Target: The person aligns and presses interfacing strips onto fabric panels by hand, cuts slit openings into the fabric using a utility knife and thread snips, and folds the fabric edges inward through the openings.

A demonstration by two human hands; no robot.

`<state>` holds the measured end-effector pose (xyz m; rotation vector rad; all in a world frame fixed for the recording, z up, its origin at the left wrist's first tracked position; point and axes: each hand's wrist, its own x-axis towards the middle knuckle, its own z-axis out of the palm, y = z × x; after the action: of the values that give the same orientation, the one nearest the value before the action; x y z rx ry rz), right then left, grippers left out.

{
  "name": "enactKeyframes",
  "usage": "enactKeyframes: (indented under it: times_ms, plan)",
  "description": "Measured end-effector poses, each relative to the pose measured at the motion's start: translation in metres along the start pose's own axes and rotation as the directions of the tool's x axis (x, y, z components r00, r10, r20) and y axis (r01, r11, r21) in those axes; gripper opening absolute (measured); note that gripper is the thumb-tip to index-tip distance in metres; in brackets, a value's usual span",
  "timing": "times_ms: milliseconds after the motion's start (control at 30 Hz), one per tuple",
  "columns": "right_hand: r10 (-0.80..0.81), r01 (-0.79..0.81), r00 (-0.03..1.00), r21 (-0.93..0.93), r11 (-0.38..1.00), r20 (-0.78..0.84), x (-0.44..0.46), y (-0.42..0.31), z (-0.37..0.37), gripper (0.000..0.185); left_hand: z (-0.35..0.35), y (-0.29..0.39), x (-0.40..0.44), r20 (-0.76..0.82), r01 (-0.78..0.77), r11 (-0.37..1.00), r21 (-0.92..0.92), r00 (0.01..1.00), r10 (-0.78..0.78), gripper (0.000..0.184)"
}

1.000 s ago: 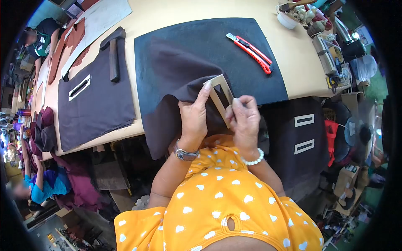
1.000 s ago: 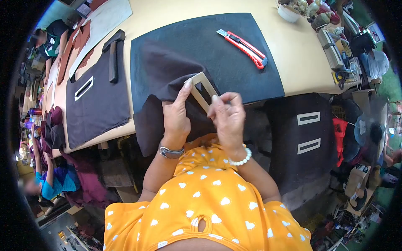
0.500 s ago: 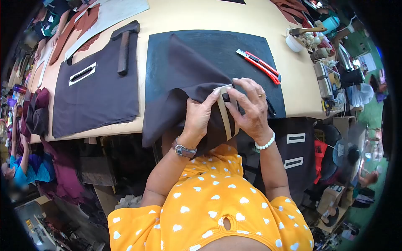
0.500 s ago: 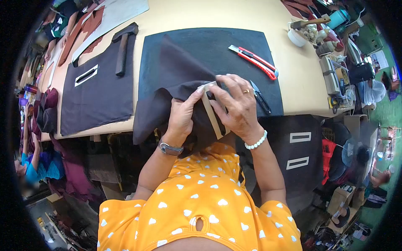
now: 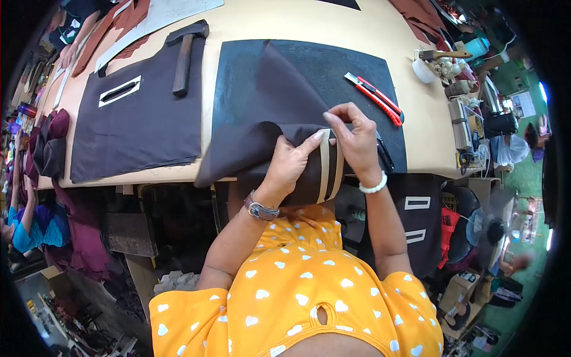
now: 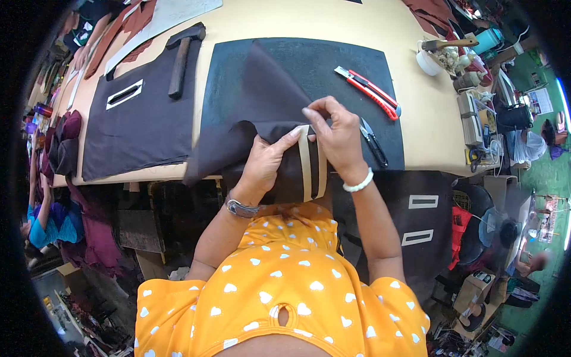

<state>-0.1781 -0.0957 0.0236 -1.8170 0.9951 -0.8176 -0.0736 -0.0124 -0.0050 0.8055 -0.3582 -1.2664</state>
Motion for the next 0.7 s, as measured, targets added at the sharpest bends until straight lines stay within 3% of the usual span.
enactKeyframes:
  times_ms: [33,133,167,267,333,400,600,700]
  plan:
    - [-0.321,0.281,0.938,-0.260,0.924,-0.130,-0.001,0.003,0.003,0.008,0.000,0.000,0.001,-0.006,0.011,1.000,-0.026,1.000,-0.011,0.016]
    - [-0.448,0.339,0.846,-0.357,0.870,-0.289,-0.014,-0.006,0.005,0.008,-0.005,-0.001,0.003,-0.106,-0.038,0.999,0.016,0.994,0.040,0.017]
    - [-0.313,0.267,0.905,-0.190,0.945,-0.287,-0.024,-0.011,0.009,0.011,-0.004,-0.002,0.003,-0.158,-0.072,0.996,-0.047,0.985,0.064,0.016]
    - [-0.111,0.118,0.984,0.042,0.992,-0.140,-0.046,-0.014,0.021,0.027,0.002,0.000,0.001,-0.179,-0.176,0.974,-0.142,0.972,0.150,0.014]
    - [-0.129,0.124,0.989,-0.070,0.990,-0.075,-0.060,-0.013,0.021,0.034,0.001,0.002,0.003,-0.224,-0.199,0.971,-0.133,0.960,0.166,0.013]
    - [-0.041,0.038,0.999,-0.100,0.994,-0.028,-0.072,-0.023,0.019,0.037,0.001,0.009,0.004,-0.243,-0.219,0.967,-0.128,0.952,0.184,0.014]
    - [0.073,-0.070,0.997,0.098,0.993,-0.034,-0.072,-0.029,0.018,0.039,0.010,0.020,0.004,-0.228,-0.265,0.953,-0.147,0.947,0.228,0.013]
    - [0.033,-0.033,0.999,-0.006,0.999,0.009,-0.079,-0.029,0.006,0.042,0.001,0.031,0.003,-0.235,-0.393,0.916,-0.088,0.901,0.364,0.014]
